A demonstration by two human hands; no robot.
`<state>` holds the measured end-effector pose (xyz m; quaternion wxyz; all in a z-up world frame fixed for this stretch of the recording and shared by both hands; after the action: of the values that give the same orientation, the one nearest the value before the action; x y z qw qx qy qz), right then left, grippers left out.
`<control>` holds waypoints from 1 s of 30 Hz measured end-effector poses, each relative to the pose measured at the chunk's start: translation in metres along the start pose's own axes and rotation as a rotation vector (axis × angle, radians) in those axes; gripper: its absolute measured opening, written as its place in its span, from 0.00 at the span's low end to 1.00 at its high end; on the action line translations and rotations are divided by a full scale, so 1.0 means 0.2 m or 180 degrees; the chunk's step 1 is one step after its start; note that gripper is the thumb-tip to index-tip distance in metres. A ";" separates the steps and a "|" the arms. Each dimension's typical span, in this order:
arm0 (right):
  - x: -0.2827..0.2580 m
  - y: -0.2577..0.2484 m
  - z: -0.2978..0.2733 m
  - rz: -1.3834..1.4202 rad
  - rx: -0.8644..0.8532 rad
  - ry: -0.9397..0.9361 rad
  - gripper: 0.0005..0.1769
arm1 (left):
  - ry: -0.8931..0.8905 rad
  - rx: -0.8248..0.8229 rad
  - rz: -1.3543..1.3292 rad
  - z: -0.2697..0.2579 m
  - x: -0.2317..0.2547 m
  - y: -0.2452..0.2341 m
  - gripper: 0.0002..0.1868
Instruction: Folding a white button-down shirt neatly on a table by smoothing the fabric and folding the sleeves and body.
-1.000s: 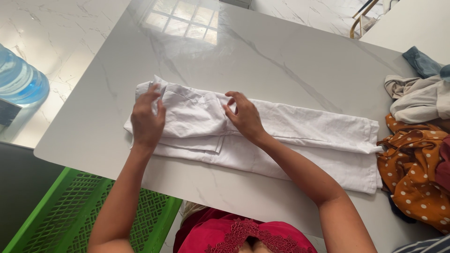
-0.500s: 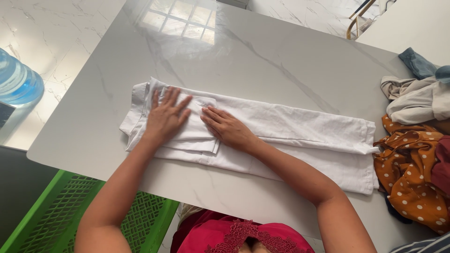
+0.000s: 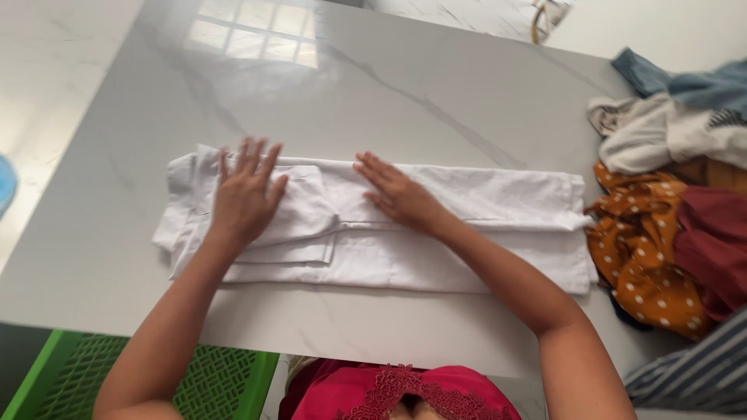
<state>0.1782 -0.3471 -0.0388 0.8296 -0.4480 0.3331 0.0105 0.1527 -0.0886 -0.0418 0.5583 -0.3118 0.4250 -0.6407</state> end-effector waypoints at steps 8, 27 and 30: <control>0.23 -0.26 -0.31 -0.0898 0.0242 0.0693 0.25 | 0.1564 0.0225 -0.0993 0.24 0.87 0.21 0.26; 0.24 -0.88 -1.44 -0.2418 0.0402 0.1506 0.27 | 0.2315 -0.0963 -0.0423 0.06 0.94 0.06 0.45; 0.27 -0.93 -1.51 -0.2228 0.0427 0.1723 0.22 | 0.2163 -0.0956 -0.0478 0.05 0.90 0.04 0.39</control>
<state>0.1144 -0.7000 -0.0449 0.6933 -0.4656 0.3664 -0.4101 0.1321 -0.2679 -0.0588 0.2850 -0.1901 0.6511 -0.6773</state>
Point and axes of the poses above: each hand's wrist, its own z-axis towards the middle knuckle, its own y-axis out of the palm, x = y × z, the point moved 7 cm from there along z, towards the middle knuckle, and after that the axes turned 14 degrees about z, right-handed, at the moved point
